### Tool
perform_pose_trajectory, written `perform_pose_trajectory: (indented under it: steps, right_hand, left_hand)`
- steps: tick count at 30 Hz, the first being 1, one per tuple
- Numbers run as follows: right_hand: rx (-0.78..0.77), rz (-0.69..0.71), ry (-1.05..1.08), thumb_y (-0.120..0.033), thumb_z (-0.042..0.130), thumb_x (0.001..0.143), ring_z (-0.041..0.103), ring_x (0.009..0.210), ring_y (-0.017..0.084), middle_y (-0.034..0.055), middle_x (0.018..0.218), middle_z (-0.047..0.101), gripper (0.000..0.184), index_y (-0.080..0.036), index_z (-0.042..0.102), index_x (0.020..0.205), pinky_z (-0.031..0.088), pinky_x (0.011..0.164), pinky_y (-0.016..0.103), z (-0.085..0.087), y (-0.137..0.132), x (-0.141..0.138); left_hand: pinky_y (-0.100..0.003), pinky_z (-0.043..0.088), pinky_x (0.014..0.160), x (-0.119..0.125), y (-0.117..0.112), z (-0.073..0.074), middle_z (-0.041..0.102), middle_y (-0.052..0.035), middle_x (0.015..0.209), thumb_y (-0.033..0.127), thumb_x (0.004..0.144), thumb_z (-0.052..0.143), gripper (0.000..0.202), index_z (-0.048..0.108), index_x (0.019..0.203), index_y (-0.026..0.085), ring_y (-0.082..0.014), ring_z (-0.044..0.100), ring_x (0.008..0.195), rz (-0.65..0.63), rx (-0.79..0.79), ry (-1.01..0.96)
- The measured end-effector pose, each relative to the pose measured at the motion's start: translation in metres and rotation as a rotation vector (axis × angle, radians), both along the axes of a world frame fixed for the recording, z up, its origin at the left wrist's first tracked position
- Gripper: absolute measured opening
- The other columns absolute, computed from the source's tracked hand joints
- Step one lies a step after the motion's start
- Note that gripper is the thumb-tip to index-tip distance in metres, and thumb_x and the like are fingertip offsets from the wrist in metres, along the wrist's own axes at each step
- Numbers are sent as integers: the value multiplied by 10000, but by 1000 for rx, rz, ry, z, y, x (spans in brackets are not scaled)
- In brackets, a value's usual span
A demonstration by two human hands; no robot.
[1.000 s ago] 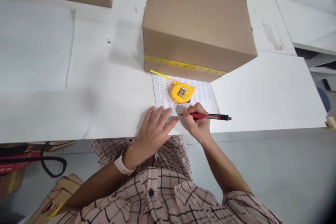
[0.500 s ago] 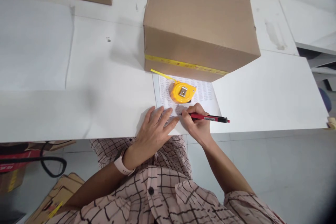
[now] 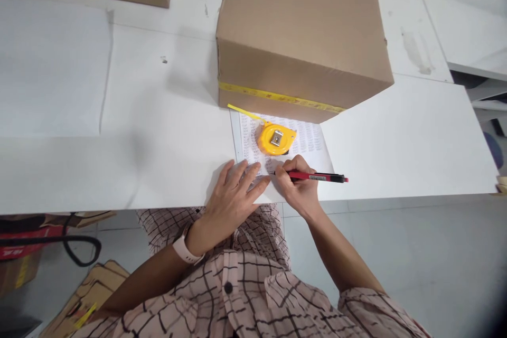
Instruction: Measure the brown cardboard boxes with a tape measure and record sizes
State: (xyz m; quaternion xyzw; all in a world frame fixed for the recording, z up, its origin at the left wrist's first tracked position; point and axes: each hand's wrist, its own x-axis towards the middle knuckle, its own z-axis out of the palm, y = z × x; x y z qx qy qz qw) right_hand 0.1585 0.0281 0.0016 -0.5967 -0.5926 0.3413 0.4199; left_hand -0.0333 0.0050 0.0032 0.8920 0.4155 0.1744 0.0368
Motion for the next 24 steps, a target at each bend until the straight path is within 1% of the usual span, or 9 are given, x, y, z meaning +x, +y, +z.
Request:
perform_pose_trajectory:
  steps: [3, 8, 17, 20, 24]
  right_hand:
    - [8, -7, 22, -256, 619, 909, 359, 519, 91, -75, 576, 415, 293, -234, 407, 708, 308, 514, 260, 0, 0, 0]
    - [5, -10, -19, -269, 626, 910, 379, 529, 94, -70, 588, 452, 275, -234, 427, 724, 319, 520, 260, 1, 0, 1]
    - [11, 4, 8, -258, 629, 897, 364, 515, 91, -79, 568, 423, 286, -234, 414, 710, 306, 516, 265, 0, 1, 1]
    - [17, -14, 36, -242, 622, 894, 352, 514, 89, -82, 573, 398, 299, -235, 390, 705, 293, 511, 266, 0, 1, 1]
    - [28, -41, 17, -253, 628, 900, 369, 526, 93, -75, 591, 429, 296, -235, 400, 712, 309, 516, 268, 0, 1, 0]
  left_hand:
    - [-570, 374, 1137, 0, 0, 1, 573, -119, 1430, 392, 874, 735, 528, 589, 1343, 199, -340, 490, 1307, 4, -5, 10]
    - [-571, 374, 1141, 0, 0, 1, 567, -115, 1437, 395, 869, 742, 552, 575, 1358, 201, -338, 482, 1318, 4, -14, 14]
    - [-559, 364, 1159, 0, 0, 0, 570, -106, 1433, 397, 870, 739, 541, 579, 1354, 216, -328, 478, 1327, 11, -10, 10]
    - [-562, 364, 1160, 0, 0, 0, 569, -106, 1436, 397, 863, 746, 550, 577, 1354, 215, -327, 479, 1324, 9, -14, 13]
    - [-563, 367, 1157, 0, 0, 0, 568, -104, 1438, 396, 861, 748, 553, 576, 1354, 215, -327, 476, 1327, 13, -16, 15]
